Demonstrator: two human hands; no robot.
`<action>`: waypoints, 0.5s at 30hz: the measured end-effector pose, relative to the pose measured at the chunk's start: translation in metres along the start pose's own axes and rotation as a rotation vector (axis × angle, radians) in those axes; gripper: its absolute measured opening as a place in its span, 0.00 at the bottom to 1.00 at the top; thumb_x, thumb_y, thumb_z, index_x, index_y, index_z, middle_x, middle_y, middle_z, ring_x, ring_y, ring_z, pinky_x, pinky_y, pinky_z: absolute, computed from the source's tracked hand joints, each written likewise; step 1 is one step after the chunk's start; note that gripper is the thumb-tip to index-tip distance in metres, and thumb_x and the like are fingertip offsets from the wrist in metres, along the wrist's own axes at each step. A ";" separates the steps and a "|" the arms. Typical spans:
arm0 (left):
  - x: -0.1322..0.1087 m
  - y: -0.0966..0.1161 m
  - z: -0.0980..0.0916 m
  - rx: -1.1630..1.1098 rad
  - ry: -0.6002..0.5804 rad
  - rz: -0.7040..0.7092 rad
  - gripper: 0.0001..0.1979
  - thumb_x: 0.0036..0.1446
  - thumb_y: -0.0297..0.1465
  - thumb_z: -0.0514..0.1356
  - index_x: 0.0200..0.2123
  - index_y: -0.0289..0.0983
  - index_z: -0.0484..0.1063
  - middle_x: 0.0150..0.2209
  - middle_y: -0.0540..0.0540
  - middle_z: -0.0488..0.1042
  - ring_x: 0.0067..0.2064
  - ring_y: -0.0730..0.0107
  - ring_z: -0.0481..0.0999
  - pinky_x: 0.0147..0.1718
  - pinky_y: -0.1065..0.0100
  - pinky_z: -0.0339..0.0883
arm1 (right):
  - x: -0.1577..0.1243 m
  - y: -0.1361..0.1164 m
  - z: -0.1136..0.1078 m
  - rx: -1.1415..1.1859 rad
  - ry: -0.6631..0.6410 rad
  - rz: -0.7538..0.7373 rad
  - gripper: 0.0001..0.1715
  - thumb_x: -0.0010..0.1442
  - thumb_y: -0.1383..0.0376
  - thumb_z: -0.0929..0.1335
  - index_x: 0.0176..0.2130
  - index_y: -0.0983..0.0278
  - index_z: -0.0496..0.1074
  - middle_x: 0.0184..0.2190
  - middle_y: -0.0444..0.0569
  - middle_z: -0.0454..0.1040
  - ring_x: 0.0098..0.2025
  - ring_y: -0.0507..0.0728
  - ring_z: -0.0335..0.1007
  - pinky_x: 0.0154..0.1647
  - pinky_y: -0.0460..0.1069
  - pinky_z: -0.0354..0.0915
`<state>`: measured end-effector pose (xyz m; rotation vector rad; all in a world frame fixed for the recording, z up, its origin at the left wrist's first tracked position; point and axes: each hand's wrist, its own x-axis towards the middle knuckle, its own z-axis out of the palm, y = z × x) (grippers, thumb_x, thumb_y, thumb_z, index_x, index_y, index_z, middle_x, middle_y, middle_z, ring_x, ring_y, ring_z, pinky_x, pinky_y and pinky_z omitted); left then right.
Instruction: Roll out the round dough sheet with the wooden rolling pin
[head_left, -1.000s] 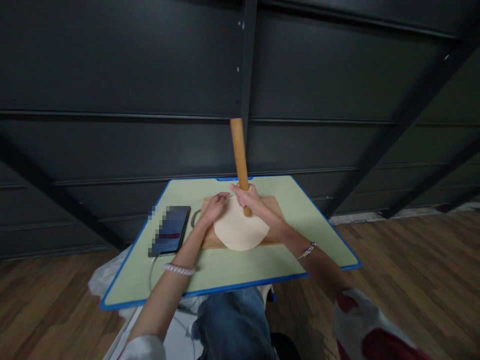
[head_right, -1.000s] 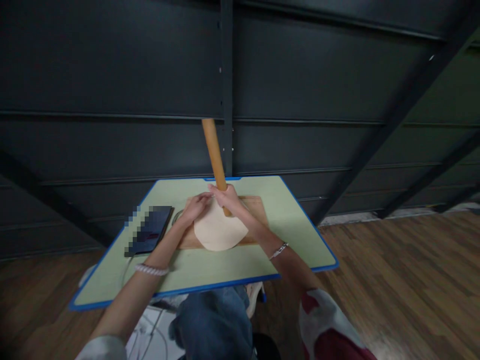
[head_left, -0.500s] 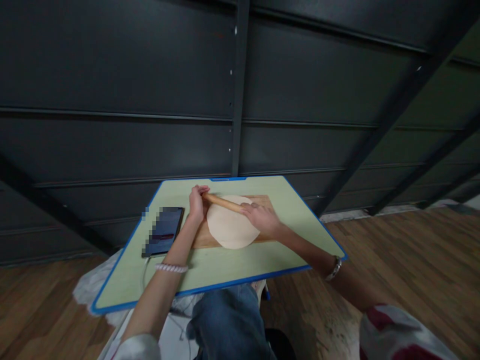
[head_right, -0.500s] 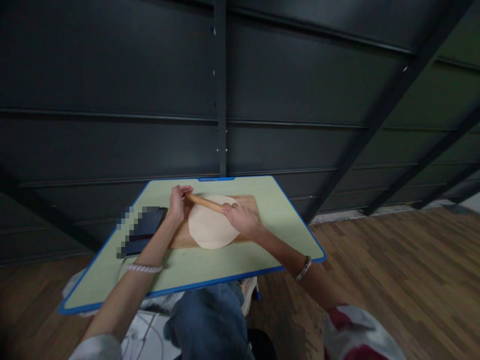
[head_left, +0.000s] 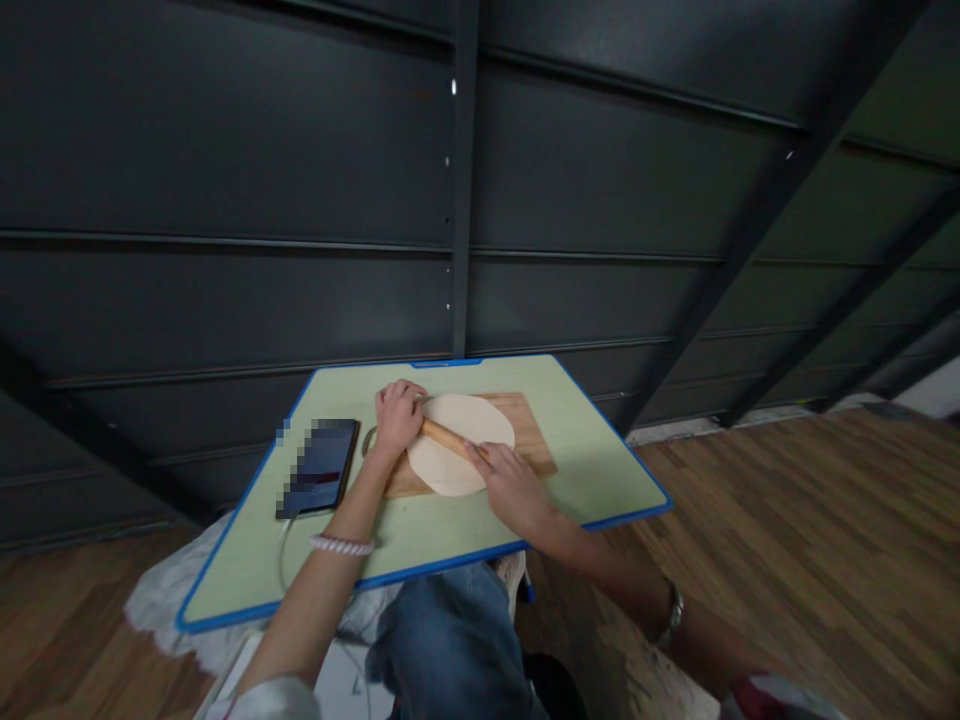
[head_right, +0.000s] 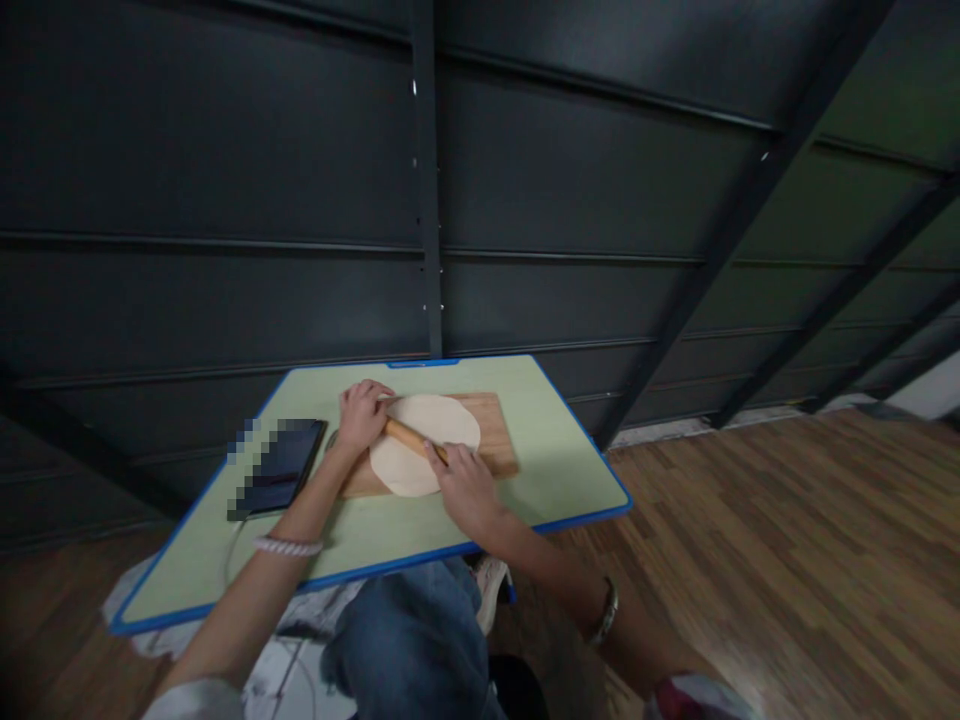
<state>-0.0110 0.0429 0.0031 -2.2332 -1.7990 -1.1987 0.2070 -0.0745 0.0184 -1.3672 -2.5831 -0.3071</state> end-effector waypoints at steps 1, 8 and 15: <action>-0.002 0.004 -0.002 0.028 -0.039 0.056 0.15 0.54 0.26 0.48 0.39 0.39 0.72 0.45 0.42 0.72 0.52 0.59 0.66 0.55 0.54 0.52 | -0.002 0.000 0.002 0.018 0.020 -0.007 0.30 0.62 0.74 0.56 0.63 0.67 0.54 0.56 0.58 0.64 0.57 0.59 0.58 0.55 0.53 0.57; -0.010 0.020 0.005 -0.017 -0.272 0.107 0.18 0.59 0.38 0.49 0.49 0.41 0.70 0.57 0.41 0.65 0.62 0.56 0.56 0.61 0.51 0.37 | 0.018 0.023 0.010 0.050 0.058 0.091 0.31 0.67 0.57 0.54 0.61 0.75 0.55 0.60 0.61 0.60 0.62 0.61 0.53 0.60 0.55 0.50; 0.017 0.031 0.029 -0.003 -0.373 0.050 0.19 0.59 0.37 0.50 0.50 0.39 0.69 0.60 0.41 0.62 0.64 0.57 0.52 0.61 0.51 0.34 | 0.055 0.072 0.017 0.027 0.069 0.181 0.28 0.68 0.57 0.51 0.56 0.70 0.64 0.56 0.58 0.66 0.59 0.59 0.57 0.59 0.54 0.48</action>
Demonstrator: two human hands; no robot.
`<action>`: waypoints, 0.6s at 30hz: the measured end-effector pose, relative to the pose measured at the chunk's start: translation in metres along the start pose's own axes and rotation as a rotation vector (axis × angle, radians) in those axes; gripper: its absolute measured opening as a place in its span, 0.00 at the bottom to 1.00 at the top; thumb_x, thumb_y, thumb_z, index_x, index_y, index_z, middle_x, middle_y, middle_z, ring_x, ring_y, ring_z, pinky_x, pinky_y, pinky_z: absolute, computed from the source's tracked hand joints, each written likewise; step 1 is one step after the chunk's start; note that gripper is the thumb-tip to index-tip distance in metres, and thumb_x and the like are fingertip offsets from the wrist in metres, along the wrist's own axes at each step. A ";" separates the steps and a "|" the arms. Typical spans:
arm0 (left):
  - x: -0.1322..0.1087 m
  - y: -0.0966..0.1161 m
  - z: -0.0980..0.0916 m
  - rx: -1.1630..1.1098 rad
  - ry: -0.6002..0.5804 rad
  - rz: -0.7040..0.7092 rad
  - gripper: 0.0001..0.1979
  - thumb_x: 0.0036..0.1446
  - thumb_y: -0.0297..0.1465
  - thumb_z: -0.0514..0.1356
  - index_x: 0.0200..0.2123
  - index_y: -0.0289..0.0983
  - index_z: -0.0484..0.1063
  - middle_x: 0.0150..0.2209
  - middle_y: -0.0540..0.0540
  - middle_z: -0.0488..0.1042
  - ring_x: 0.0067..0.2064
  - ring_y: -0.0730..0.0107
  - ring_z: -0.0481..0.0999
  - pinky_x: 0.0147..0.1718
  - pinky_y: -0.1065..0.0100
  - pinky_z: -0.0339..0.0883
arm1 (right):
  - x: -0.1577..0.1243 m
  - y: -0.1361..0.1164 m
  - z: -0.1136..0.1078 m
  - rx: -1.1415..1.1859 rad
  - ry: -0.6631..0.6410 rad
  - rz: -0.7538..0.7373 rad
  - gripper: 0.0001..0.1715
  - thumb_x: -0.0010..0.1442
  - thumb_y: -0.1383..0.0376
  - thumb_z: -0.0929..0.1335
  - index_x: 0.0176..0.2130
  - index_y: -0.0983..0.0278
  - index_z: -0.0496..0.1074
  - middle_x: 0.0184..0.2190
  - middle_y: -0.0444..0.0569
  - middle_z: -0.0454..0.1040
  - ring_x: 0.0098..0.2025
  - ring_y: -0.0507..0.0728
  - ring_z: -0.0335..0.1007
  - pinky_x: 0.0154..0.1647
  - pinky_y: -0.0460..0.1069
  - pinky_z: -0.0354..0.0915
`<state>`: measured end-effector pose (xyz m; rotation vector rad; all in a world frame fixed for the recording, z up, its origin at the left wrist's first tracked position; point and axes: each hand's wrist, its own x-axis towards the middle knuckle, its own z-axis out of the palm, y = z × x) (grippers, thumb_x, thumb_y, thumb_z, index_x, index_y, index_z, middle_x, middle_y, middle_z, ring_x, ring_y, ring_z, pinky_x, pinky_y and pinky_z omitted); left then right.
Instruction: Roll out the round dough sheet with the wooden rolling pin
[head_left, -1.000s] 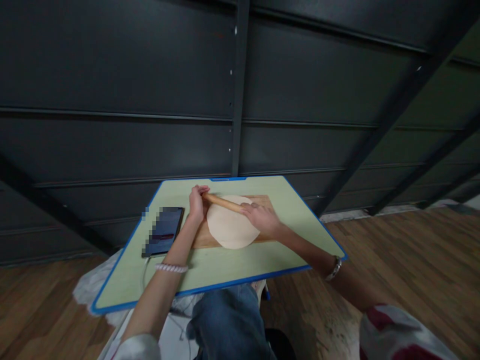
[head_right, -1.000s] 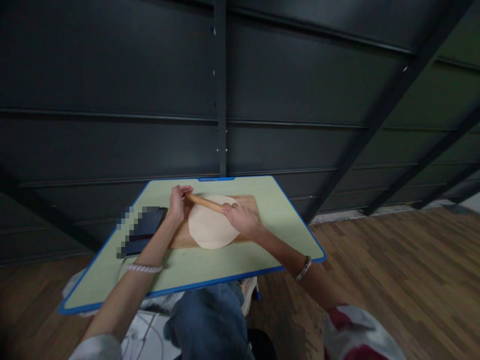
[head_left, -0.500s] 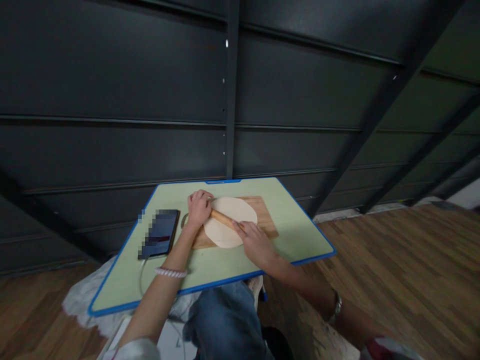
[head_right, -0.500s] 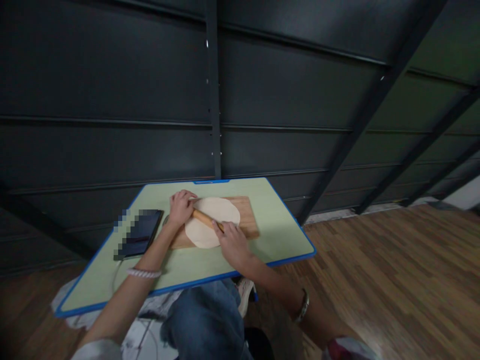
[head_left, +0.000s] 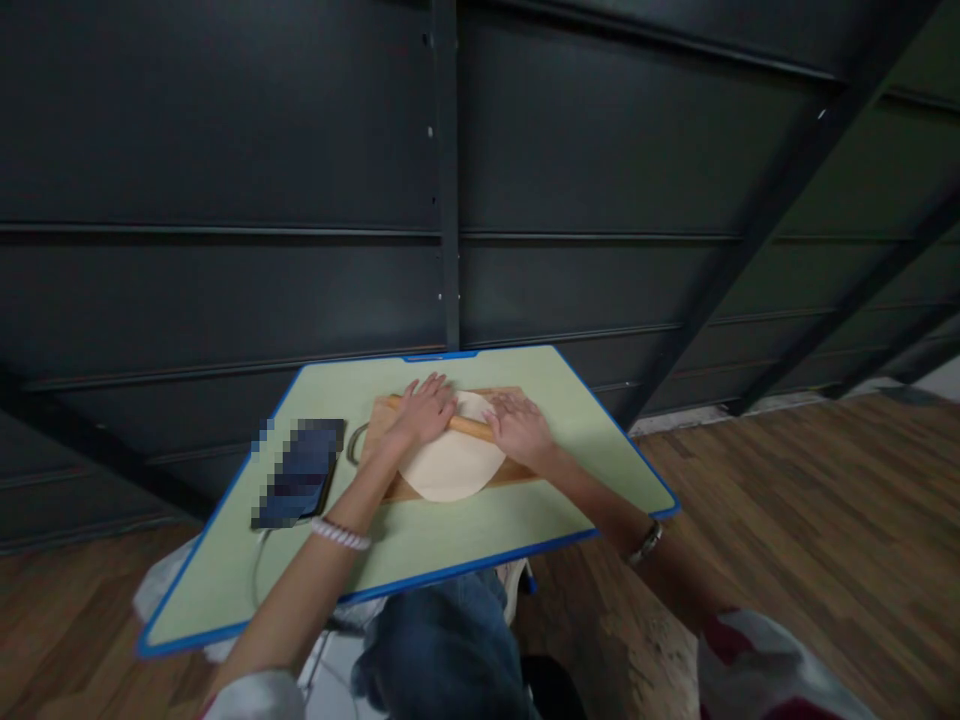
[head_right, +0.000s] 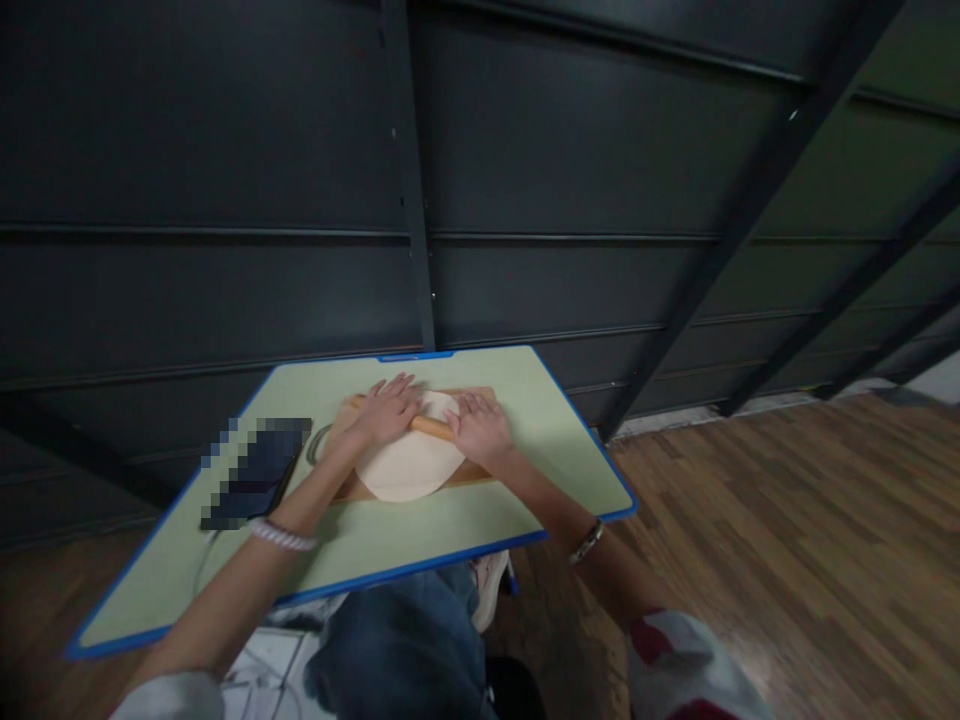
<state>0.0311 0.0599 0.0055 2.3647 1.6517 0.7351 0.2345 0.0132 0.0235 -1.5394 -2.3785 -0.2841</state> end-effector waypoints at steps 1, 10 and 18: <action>0.009 0.001 0.002 -0.013 -0.018 -0.021 0.19 0.58 0.37 0.51 0.50 0.38 0.69 0.60 0.40 0.62 0.64 0.56 0.52 0.61 0.51 0.34 | 0.005 0.004 0.001 0.003 0.002 0.015 0.28 0.69 0.58 0.50 0.55 0.68 0.65 0.55 0.57 0.67 0.59 0.58 0.58 0.59 0.54 0.48; 0.067 -0.001 0.017 -0.122 -0.087 -0.124 0.21 0.55 0.39 0.55 0.50 0.38 0.68 0.61 0.37 0.59 0.65 0.54 0.50 0.60 0.47 0.33 | 0.040 0.029 0.000 -0.012 -0.060 0.131 0.32 0.69 0.58 0.47 0.46 0.71 0.70 0.45 0.60 0.72 0.49 0.58 0.66 0.50 0.51 0.56; 0.019 -0.001 0.005 0.000 -0.049 -0.038 0.21 0.56 0.36 0.52 0.52 0.38 0.68 0.59 0.39 0.63 0.64 0.54 0.53 0.61 0.51 0.32 | 0.004 0.002 0.000 0.044 -0.024 0.027 0.30 0.68 0.55 0.49 0.56 0.69 0.63 0.55 0.58 0.67 0.59 0.58 0.56 0.59 0.53 0.48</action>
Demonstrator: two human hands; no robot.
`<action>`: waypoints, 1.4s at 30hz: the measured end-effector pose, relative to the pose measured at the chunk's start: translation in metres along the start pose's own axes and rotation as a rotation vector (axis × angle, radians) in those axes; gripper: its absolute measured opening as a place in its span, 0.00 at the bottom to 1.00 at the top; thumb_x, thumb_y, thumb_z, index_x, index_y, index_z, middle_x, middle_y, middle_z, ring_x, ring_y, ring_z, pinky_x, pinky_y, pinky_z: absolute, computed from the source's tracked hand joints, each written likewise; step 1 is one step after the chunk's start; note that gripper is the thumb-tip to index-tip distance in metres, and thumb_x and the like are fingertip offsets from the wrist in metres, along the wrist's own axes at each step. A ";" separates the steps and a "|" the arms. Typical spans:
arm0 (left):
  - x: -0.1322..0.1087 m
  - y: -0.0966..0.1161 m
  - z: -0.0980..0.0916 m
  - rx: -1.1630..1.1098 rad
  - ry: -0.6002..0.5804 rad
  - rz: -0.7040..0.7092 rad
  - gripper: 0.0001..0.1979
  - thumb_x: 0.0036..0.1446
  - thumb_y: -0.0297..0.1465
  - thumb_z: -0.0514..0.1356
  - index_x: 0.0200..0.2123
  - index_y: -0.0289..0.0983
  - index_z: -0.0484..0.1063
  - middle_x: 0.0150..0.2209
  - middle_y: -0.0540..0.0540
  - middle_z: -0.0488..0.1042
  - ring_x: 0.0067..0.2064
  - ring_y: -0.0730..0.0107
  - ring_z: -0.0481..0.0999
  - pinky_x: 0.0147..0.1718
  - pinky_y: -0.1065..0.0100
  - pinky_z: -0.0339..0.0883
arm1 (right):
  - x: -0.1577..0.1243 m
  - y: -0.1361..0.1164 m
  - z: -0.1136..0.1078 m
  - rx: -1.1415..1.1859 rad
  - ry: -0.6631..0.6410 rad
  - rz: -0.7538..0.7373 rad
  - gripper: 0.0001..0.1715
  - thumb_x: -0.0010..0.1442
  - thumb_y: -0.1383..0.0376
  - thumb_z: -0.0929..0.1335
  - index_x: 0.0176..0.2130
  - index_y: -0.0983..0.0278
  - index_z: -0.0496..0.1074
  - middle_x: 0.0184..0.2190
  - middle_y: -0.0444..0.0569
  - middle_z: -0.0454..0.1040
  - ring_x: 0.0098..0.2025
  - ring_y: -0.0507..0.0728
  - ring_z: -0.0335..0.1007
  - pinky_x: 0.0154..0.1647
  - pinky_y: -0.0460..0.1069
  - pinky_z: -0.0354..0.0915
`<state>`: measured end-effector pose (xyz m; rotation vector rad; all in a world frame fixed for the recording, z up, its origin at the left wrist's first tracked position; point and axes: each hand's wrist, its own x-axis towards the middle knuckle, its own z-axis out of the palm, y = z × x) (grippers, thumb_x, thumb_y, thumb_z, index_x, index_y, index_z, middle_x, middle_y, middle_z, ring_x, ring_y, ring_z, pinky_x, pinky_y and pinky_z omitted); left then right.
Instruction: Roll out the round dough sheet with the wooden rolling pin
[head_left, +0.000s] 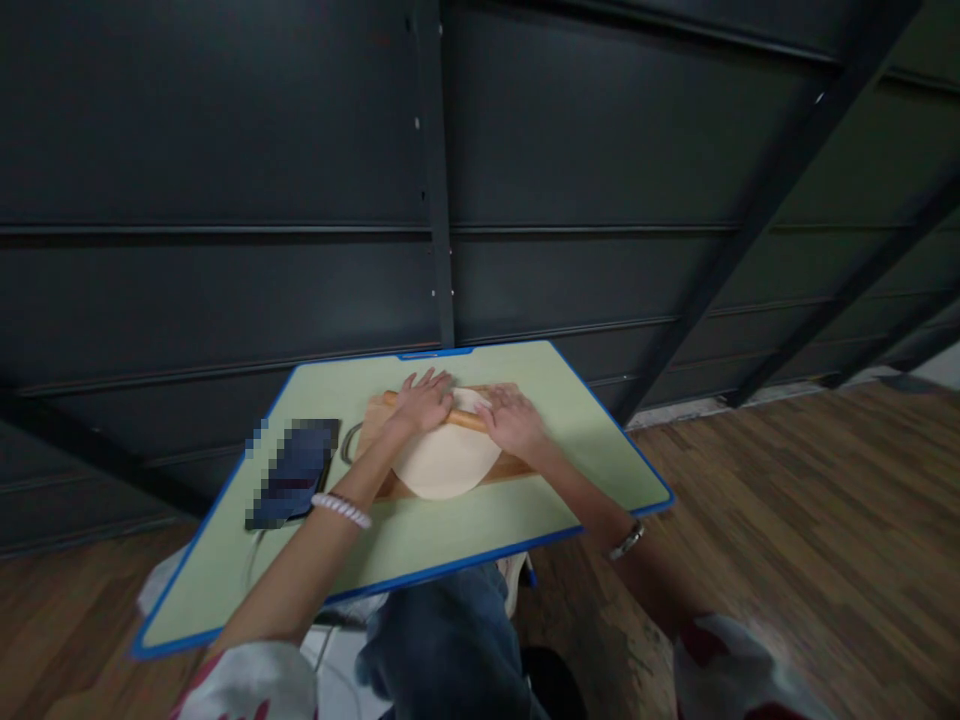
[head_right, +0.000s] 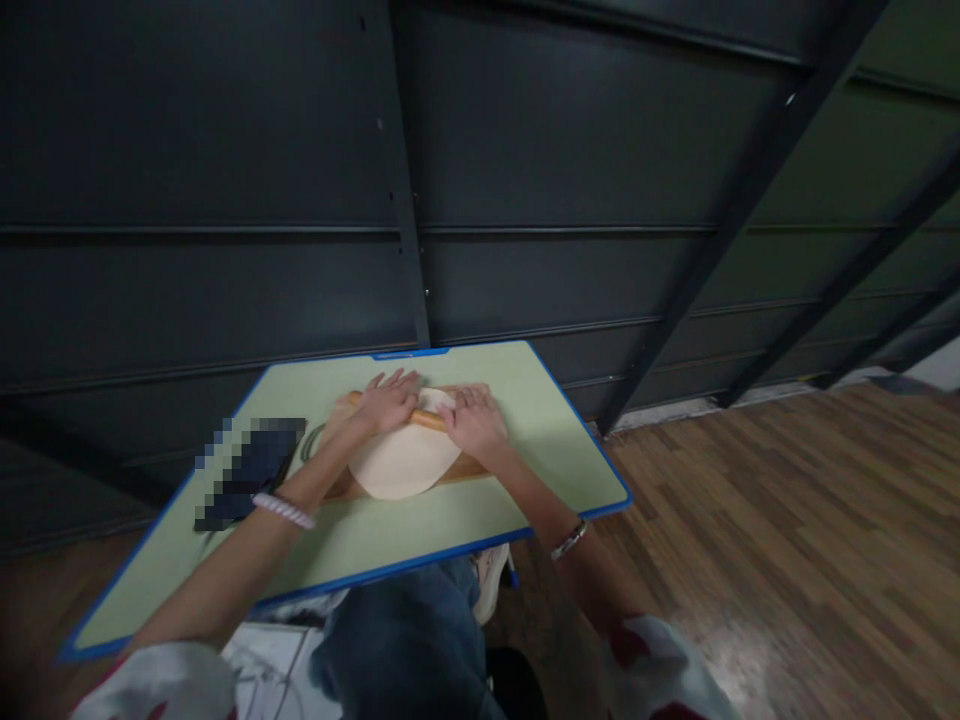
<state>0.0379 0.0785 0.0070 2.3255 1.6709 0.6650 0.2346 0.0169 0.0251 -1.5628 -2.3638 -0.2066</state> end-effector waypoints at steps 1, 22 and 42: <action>-0.008 -0.001 -0.002 0.006 0.006 0.011 0.21 0.56 0.36 0.52 0.52 0.39 0.68 0.59 0.39 0.63 0.64 0.54 0.53 0.61 0.51 0.32 | -0.006 -0.006 0.001 -0.001 0.027 0.022 0.32 0.68 0.54 0.50 0.57 0.72 0.62 0.55 0.61 0.66 0.59 0.60 0.56 0.60 0.54 0.47; -0.158 0.009 -0.041 0.171 0.110 0.128 0.25 0.60 0.43 0.48 0.60 0.43 0.59 0.58 0.40 0.64 0.61 0.55 0.58 0.62 0.48 0.29 | -0.108 -0.076 -0.009 0.179 -0.012 -0.072 0.36 0.66 0.54 0.53 0.66 0.70 0.44 0.66 0.56 0.43 0.68 0.60 0.32 0.65 0.64 0.36; -0.036 -0.034 -0.024 0.213 0.000 -0.257 0.28 0.60 0.46 0.44 0.53 0.35 0.65 0.60 0.35 0.60 0.63 0.48 0.54 0.58 0.49 0.48 | 0.097 -0.029 0.032 0.104 -0.245 -0.075 0.31 0.67 0.56 0.51 0.61 0.70 0.56 0.64 0.56 0.52 0.66 0.60 0.41 0.64 0.61 0.34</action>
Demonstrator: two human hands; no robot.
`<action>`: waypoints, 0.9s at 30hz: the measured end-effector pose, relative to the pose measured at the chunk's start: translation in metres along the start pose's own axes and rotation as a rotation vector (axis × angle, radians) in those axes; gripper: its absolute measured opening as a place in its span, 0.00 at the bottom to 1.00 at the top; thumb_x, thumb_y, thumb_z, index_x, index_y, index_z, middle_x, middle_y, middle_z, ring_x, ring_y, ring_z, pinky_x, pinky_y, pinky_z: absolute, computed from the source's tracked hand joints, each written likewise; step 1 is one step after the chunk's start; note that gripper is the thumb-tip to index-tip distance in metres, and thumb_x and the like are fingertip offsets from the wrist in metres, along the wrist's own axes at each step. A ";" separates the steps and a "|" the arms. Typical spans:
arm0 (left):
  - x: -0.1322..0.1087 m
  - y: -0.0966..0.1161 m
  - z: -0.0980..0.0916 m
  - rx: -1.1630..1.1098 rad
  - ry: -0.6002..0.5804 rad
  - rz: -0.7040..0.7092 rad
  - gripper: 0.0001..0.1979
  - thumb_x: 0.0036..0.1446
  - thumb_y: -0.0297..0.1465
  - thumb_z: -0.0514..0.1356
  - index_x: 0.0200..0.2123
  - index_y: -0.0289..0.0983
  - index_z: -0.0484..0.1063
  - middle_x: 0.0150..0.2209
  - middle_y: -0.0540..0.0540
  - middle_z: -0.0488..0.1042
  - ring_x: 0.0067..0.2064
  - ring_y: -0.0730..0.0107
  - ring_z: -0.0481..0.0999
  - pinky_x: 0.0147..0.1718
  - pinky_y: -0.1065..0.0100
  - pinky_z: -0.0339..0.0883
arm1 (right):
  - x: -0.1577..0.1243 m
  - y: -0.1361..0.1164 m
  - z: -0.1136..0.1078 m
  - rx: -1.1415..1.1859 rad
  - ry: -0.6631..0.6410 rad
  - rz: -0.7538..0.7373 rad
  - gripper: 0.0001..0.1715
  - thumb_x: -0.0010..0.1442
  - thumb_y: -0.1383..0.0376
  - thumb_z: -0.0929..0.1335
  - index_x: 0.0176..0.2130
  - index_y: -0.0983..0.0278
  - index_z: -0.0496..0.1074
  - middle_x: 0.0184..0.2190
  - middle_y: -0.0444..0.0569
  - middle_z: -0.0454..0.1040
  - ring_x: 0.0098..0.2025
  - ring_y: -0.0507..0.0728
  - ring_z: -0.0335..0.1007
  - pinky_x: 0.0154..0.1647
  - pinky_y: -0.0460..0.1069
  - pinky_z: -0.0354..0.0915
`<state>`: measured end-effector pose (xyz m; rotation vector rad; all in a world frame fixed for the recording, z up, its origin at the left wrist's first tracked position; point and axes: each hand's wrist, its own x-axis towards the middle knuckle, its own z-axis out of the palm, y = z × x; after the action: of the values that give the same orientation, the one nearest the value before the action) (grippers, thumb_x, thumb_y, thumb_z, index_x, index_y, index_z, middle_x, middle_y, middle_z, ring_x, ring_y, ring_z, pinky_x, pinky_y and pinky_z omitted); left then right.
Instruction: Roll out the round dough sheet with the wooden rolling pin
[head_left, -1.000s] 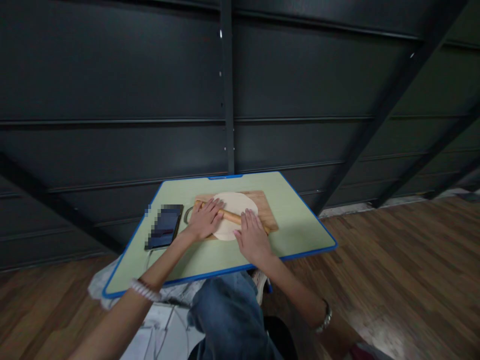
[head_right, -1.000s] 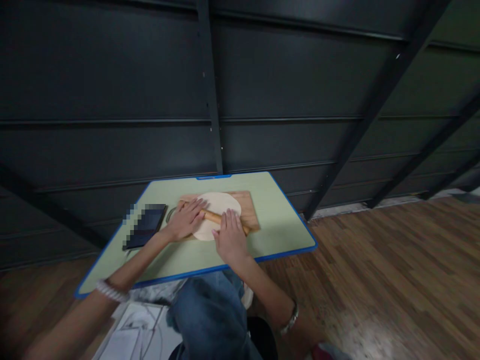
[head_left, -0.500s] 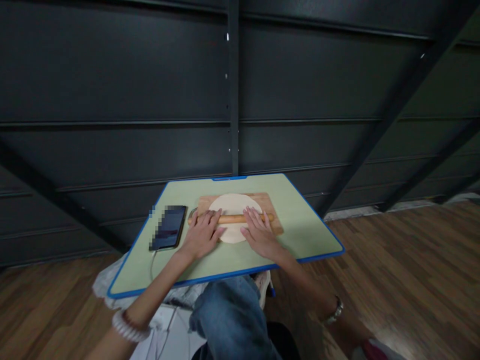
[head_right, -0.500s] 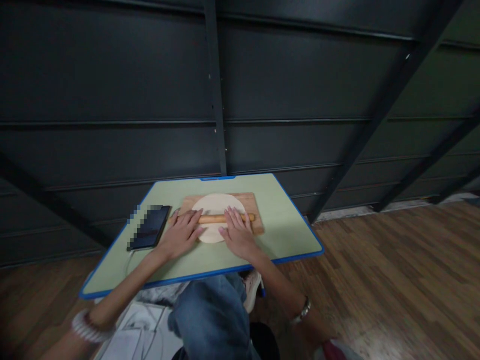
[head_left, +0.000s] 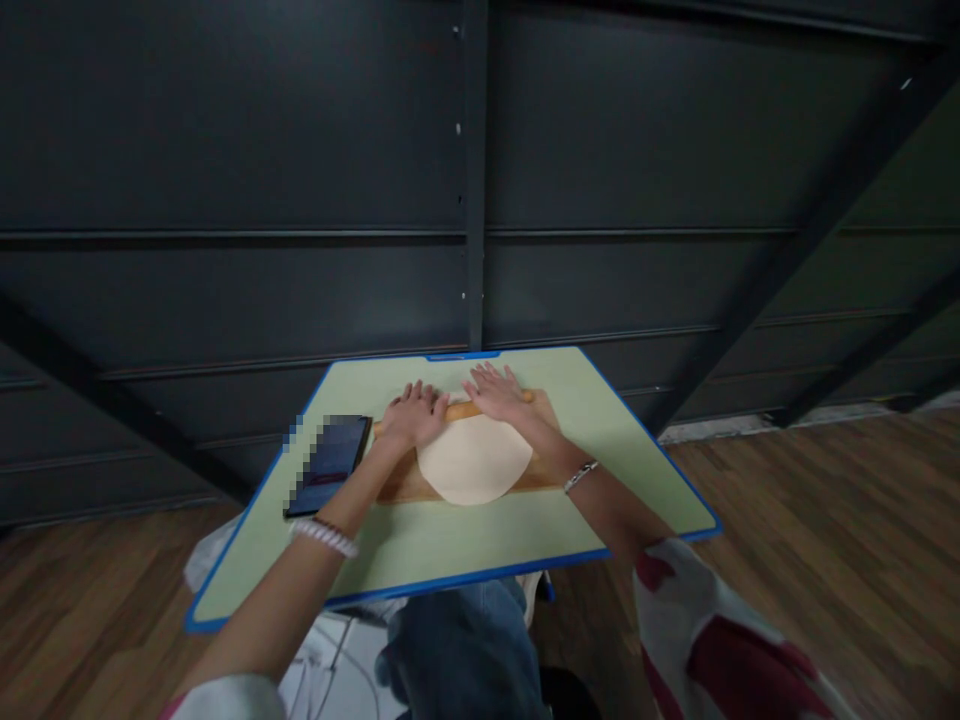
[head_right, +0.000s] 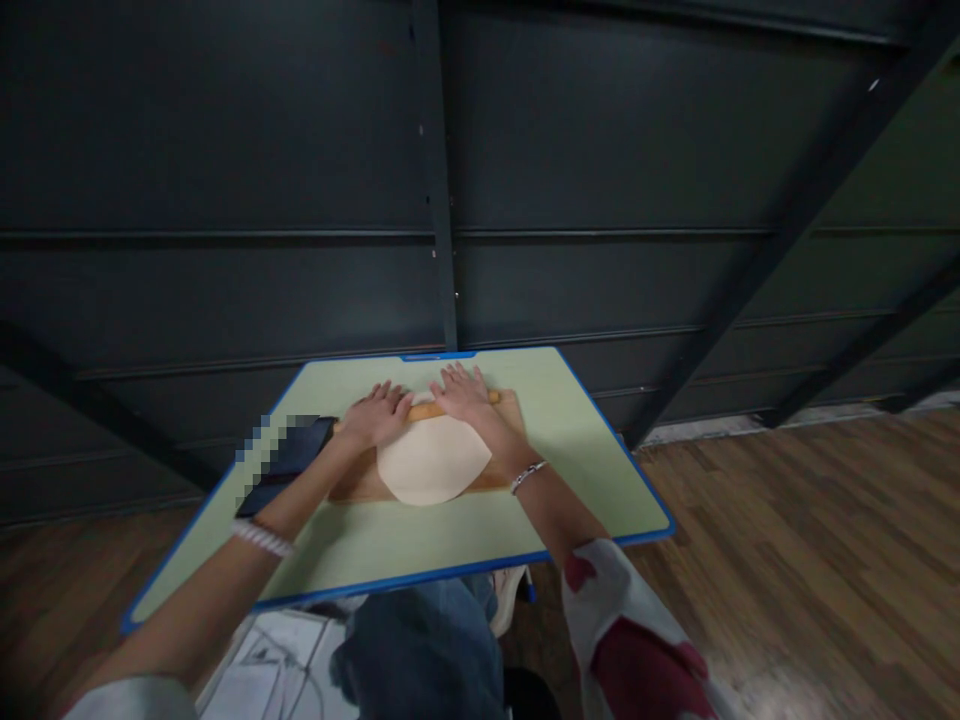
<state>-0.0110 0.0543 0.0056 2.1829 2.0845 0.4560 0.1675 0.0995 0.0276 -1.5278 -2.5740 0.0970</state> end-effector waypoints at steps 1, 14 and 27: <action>0.006 -0.001 -0.001 0.045 -0.049 0.006 0.27 0.61 0.45 0.42 0.53 0.36 0.66 0.60 0.37 0.61 0.63 0.52 0.55 0.58 0.51 0.49 | 0.004 -0.001 0.001 -0.002 0.007 -0.013 0.30 0.67 0.58 0.51 0.61 0.70 0.56 0.64 0.56 0.52 0.66 0.59 0.42 0.64 0.61 0.34; -0.016 0.010 -0.014 0.303 -0.122 0.158 0.26 0.63 0.33 0.37 0.58 0.30 0.60 0.62 0.40 0.57 0.65 0.63 0.51 0.61 0.59 0.46 | -0.048 -0.031 0.003 -0.032 0.131 -0.344 0.26 0.65 0.66 0.53 0.57 0.76 0.62 0.58 0.61 0.62 0.61 0.57 0.55 0.61 0.51 0.50; -0.127 0.019 -0.022 0.195 0.054 0.401 0.29 0.65 0.39 0.39 0.60 0.24 0.54 0.62 0.33 0.57 0.64 0.60 0.53 0.61 0.59 0.48 | -0.156 -0.057 -0.002 -0.111 0.230 -0.451 0.31 0.66 0.60 0.55 0.58 0.83 0.58 0.59 0.69 0.58 0.63 0.64 0.50 0.63 0.56 0.49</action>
<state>-0.0015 -0.0755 0.0125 2.7455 1.7769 0.3546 0.1919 -0.0647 0.0226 -0.8878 -2.6913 -0.2586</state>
